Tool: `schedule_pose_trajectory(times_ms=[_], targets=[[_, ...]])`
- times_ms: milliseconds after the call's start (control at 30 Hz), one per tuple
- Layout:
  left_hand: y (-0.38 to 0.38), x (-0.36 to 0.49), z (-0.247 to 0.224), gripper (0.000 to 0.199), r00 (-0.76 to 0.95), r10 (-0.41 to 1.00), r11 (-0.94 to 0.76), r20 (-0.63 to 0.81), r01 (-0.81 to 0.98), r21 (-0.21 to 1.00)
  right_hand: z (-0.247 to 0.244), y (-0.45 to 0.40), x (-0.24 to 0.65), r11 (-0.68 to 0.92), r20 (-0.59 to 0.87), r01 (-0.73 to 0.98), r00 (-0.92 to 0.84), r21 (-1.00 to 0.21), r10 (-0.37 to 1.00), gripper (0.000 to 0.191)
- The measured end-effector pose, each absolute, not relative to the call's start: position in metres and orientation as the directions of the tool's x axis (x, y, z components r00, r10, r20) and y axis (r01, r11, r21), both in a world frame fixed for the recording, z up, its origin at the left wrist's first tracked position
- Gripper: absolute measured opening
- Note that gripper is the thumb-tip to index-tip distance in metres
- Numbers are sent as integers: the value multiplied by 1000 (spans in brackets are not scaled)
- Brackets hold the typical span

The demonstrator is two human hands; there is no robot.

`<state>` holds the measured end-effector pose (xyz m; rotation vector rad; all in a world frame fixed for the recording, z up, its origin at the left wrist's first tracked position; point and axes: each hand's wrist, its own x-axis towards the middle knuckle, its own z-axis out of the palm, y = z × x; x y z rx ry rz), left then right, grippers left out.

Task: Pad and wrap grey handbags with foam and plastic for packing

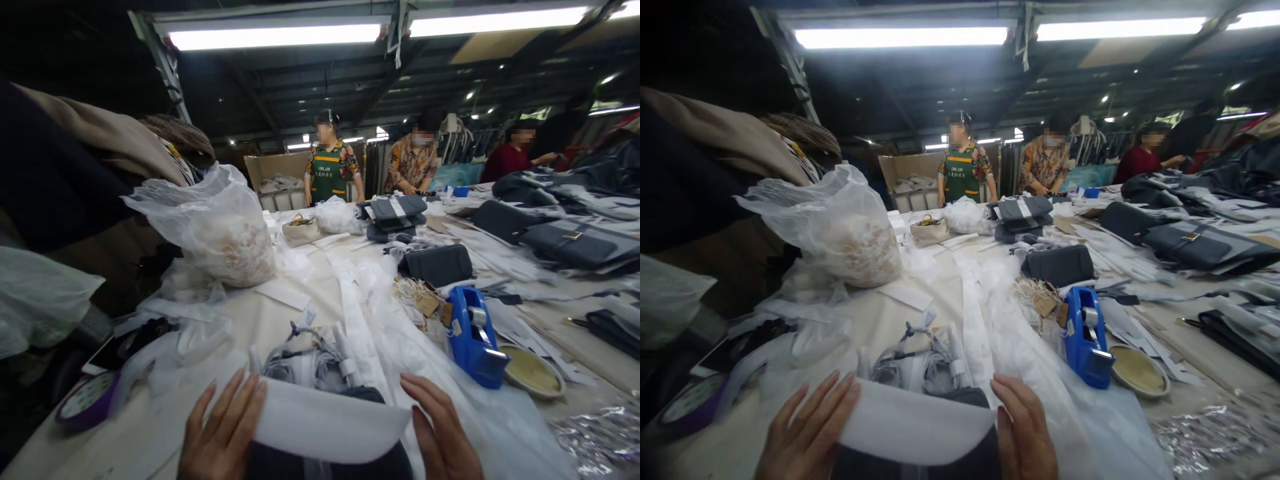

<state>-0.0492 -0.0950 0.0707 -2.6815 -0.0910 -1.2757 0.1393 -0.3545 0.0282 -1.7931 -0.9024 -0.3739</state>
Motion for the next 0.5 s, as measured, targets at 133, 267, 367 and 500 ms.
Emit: schedule_pose_trajectory(times_ms=[133, 267, 367, 500], targets=[[-123, -6, 87, 39, 650, -144, -979, 746, 15, -202, 73, -390, 156, -244, 503, 609, 776, -755, 381, 25], [-132, 12, 88, 35, 625, -184, -981, 758, -65, -184, 97, -419, 168, -390, 453, 574, 815, -720, 362, 26], [-146, 24, 86, 33, 634, -301, -954, 713, -200, -225, 89, -418, 161, -376, 452, 741, 650, -556, 611, 32], [-168, 42, 75, 34, 628, -393, -919, 671, -281, -275, 47, -390, 134, -272, 585, 945, 327, -182, 742, 36]])
